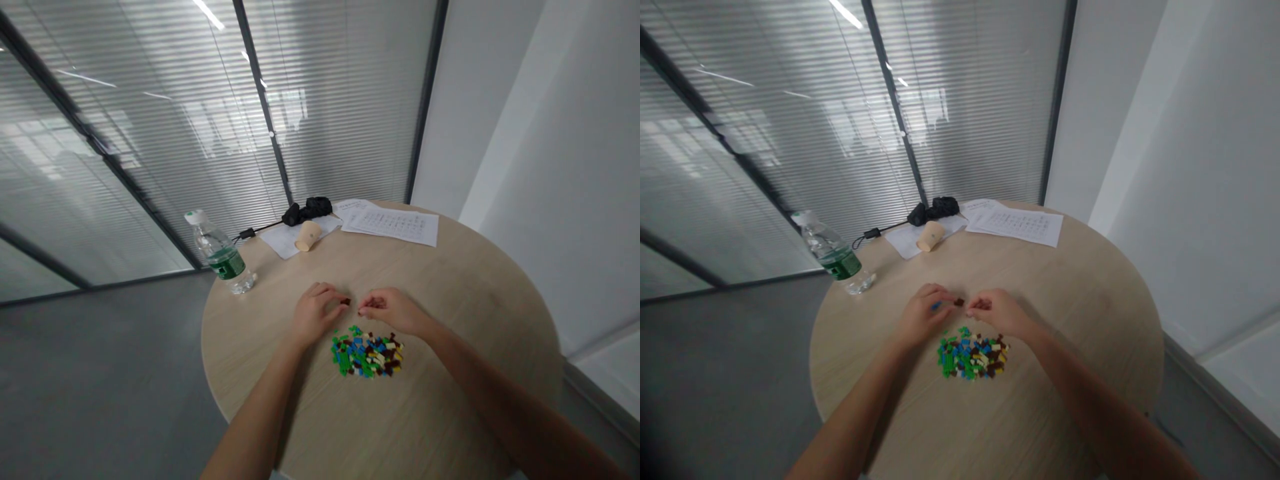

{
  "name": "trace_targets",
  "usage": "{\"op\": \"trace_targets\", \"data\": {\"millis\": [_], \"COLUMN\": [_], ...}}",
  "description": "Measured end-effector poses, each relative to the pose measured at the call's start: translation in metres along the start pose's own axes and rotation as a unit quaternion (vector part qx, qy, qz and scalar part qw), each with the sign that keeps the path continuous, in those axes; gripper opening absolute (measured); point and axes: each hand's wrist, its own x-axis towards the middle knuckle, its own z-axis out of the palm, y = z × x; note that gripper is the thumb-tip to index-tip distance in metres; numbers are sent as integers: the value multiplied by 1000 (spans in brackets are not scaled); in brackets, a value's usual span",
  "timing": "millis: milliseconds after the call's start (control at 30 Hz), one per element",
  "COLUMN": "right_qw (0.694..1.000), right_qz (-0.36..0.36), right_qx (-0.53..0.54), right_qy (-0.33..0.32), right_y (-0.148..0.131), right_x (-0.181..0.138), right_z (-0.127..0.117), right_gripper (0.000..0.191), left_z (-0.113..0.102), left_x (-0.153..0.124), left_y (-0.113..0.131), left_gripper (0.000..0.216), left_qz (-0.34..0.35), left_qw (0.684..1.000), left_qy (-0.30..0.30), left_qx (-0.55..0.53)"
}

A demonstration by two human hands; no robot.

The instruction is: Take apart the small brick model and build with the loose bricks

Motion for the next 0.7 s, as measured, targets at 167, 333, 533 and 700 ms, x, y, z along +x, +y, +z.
{"op": "trace_targets", "data": {"millis": [167, 333, 533, 700], "right_qw": [996, 993, 992, 996], "right_qz": [5, 9, 7, -32], "right_qx": [81, 110, 121, -47], "right_qy": [32, 34, 40, 67], "right_y": [2, 4, 9, 7], "right_x": [3, 3, 6, 2], "right_z": [1, 5, 8, 12], "right_gripper": [18, 19, 22, 14], "left_z": [9, 16, 18, 21], "left_x": [1, 2, 4, 9], "left_y": [16, 11, 7, -4], "left_gripper": [15, 12, 11, 9], "left_qz": [56, 63, 68, 5], "left_qw": [989, 989, 989, 996], "left_qy": [-7, 40, 64, 75], "left_qx": [-135, -128, -116, -44]}}
